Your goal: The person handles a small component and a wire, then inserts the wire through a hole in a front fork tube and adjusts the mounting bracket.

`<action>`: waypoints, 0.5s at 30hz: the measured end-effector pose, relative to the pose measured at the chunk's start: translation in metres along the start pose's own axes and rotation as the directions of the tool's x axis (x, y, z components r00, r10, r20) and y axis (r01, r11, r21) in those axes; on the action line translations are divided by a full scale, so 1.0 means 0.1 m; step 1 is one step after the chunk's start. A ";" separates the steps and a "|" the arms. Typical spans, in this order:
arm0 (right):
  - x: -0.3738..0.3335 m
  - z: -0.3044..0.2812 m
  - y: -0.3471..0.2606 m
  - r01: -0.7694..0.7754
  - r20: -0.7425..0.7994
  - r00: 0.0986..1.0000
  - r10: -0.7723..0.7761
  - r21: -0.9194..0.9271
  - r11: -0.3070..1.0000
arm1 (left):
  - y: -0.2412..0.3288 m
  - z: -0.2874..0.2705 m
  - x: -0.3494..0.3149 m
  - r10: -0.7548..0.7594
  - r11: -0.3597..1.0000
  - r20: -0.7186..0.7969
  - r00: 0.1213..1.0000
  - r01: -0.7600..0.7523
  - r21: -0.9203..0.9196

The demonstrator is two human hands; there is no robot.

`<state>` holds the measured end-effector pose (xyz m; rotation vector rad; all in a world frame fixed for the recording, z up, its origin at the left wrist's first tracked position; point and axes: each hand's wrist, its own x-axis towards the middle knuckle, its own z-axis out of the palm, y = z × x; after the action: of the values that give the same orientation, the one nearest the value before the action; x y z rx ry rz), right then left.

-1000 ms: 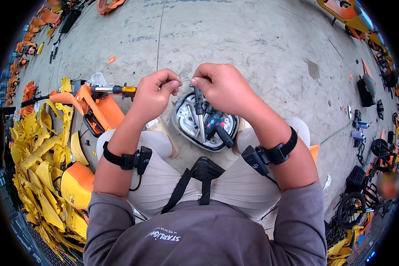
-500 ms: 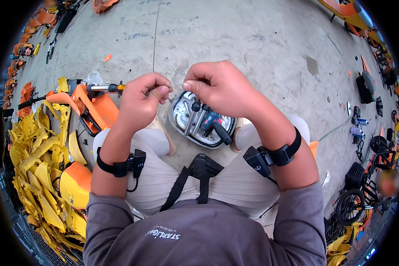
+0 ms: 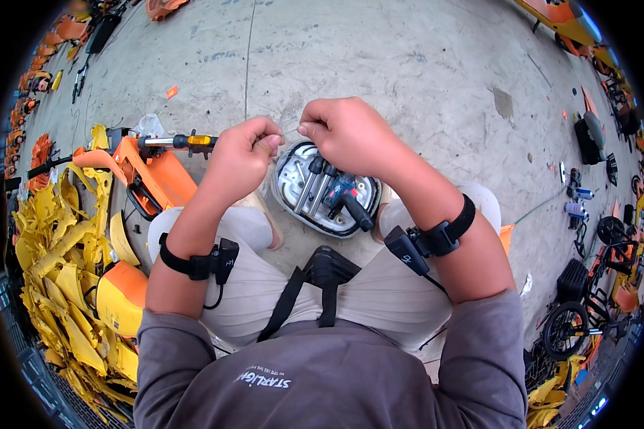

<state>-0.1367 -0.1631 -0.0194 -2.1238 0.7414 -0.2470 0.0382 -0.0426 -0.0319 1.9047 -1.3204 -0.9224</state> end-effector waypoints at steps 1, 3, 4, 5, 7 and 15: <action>0.00 0.00 0.01 -0.007 -0.018 1.000 0.008 0.032 0.999 | -0.01 0.01 0.01 -0.003 0.998 -0.027 1.000 0.001 -0.056; -0.01 0.01 0.01 0.021 -0.017 1.000 -0.021 -0.010 1.000 | 0.01 -0.01 -0.03 0.021 1.000 -0.024 1.000 -0.021 0.000; -0.01 0.02 0.02 0.048 -0.017 0.999 -0.049 -0.054 0.997 | 0.01 -0.01 -0.05 0.045 0.998 -0.018 0.999 -0.044 0.054; 0.00 0.03 0.01 0.049 -0.017 0.999 -0.050 -0.054 0.997 | 0.01 -0.01 -0.05 0.045 0.997 -0.018 0.999 -0.044 0.055; 0.01 0.03 0.02 0.029 0.021 0.999 -0.027 -0.101 0.994 | 0.00 -0.01 -0.06 0.131 0.977 -0.023 0.991 -0.125 0.173; 0.01 -0.01 0.01 0.045 -0.018 0.999 -0.045 0.017 0.999 | -0.01 -0.02 -0.05 0.224 0.971 -0.123 0.967 -0.209 0.119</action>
<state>-0.1370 -0.1644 -0.0198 -2.1255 0.6999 -0.2957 0.0392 -0.0373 -0.0300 1.8208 -1.4850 -0.6138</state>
